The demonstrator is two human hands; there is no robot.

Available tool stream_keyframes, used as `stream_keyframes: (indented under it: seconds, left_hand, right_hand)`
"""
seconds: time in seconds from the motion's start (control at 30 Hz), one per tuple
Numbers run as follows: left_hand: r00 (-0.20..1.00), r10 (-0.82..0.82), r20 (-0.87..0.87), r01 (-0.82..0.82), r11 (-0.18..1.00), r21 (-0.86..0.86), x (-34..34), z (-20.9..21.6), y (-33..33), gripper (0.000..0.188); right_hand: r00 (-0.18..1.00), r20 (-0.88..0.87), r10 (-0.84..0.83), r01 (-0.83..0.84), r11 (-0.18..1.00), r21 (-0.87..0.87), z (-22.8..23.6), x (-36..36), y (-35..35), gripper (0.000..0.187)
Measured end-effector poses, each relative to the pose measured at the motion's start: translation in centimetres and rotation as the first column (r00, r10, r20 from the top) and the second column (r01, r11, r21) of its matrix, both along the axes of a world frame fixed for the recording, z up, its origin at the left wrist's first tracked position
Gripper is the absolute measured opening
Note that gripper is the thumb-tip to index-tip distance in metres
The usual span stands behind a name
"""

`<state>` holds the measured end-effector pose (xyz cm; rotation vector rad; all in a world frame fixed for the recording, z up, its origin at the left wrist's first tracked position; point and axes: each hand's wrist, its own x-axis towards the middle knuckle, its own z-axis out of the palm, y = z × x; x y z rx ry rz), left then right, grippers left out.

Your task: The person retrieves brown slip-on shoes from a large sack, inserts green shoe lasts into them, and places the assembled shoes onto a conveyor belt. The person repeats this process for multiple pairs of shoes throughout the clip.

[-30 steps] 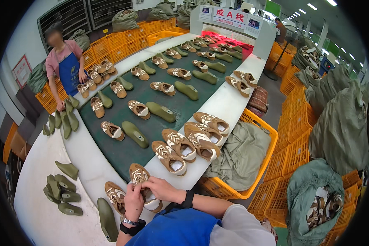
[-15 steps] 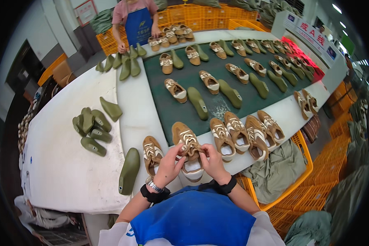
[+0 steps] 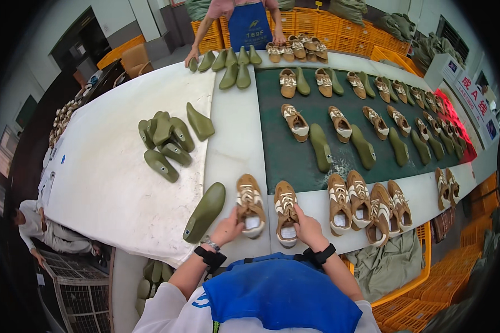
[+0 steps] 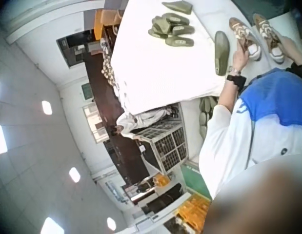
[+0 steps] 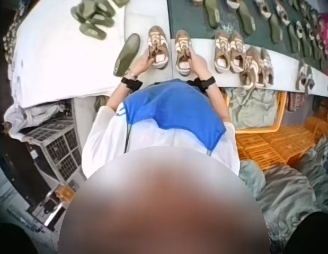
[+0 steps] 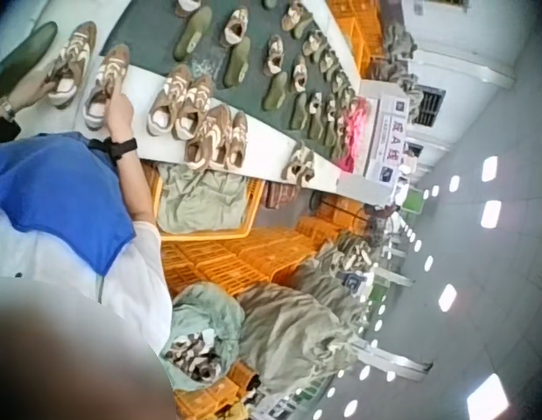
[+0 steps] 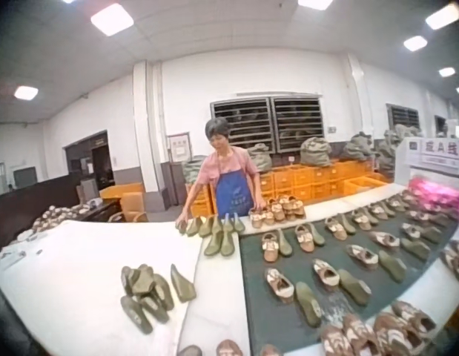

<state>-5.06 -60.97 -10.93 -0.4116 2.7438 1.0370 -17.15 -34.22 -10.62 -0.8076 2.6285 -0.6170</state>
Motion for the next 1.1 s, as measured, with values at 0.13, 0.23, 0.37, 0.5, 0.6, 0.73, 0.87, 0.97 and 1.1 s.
stream_keyframes:
  seconds: [0.13, 0.23, 0.37, 0.5, 0.6, 0.73, 0.87, 0.97, 1.1]
  left_hand:
    - [0.991, -0.127, 0.05, 0.124, 0.99, 0.061, -1.0, -0.4, 2.8, 0.07]
    - [0.992, -0.071, -0.106, 0.082, 0.992, 0.096, -1.0, 1.2, 1.3, 0.066]
    - [0.861, 0.017, -0.508, -0.2, 0.931, -0.307, 1.2, 4.0, -5.2, 0.062]
    - [0.946, 0.217, -0.242, -0.27, 0.939, -0.215, 4.3, 4.0, -8.8, 0.069]
    - [0.949, 0.294, -0.111, -0.281, 0.953, 0.117, 5.3, 2.6, -9.6, 0.071]
    - [0.926, 0.372, -0.071, -0.33, 0.885, 0.329, 4.2, 0.6, -8.7, 0.075]
    - [0.889, 0.389, -0.242, -0.311, 0.9, 0.305, -0.2, -2.2, -4.2, 0.075]
    - [0.889, 0.359, -0.284, -0.319, 0.931, 0.179, -3.7, -3.9, -1.6, 0.073]
    - [0.905, 0.324, -0.277, -0.291, 0.944, 0.152, -9.0, -5.2, -3.7, 0.07]
  right_hand:
    - [0.998, -0.062, 0.002, -0.01, 0.991, -0.136, -0.3, -0.6, 0.1, 0.066]
    - [0.996, -0.083, -0.036, 0.026, 0.991, -0.129, 0.5, -0.9, 0.9, 0.065]
    - [0.975, -0.219, -0.04, -0.009, 0.976, -0.219, 2.3, -0.1, 0.9, 0.054]
    - [0.965, -0.083, 0.25, -0.264, 0.911, -0.318, 3.6, 1.4, -1.1, 0.038]
    - [0.928, 0.046, 0.37, -0.359, 0.92, -0.156, 4.1, 2.0, -2.2, 0.035]
    - [0.9, -0.023, 0.436, -0.436, 0.897, -0.065, 3.9, 2.0, -2.7, 0.037]
    - [0.874, -0.033, 0.484, -0.484, 0.875, 0.029, 3.4, 1.7, -2.9, 0.03]
    - [0.878, -0.018, 0.479, -0.478, 0.878, 0.039, 3.1, 1.7, -2.7, 0.028]
    - [0.891, 0.068, 0.45, -0.452, 0.891, 0.034, 3.0, 1.5, -1.7, 0.027]
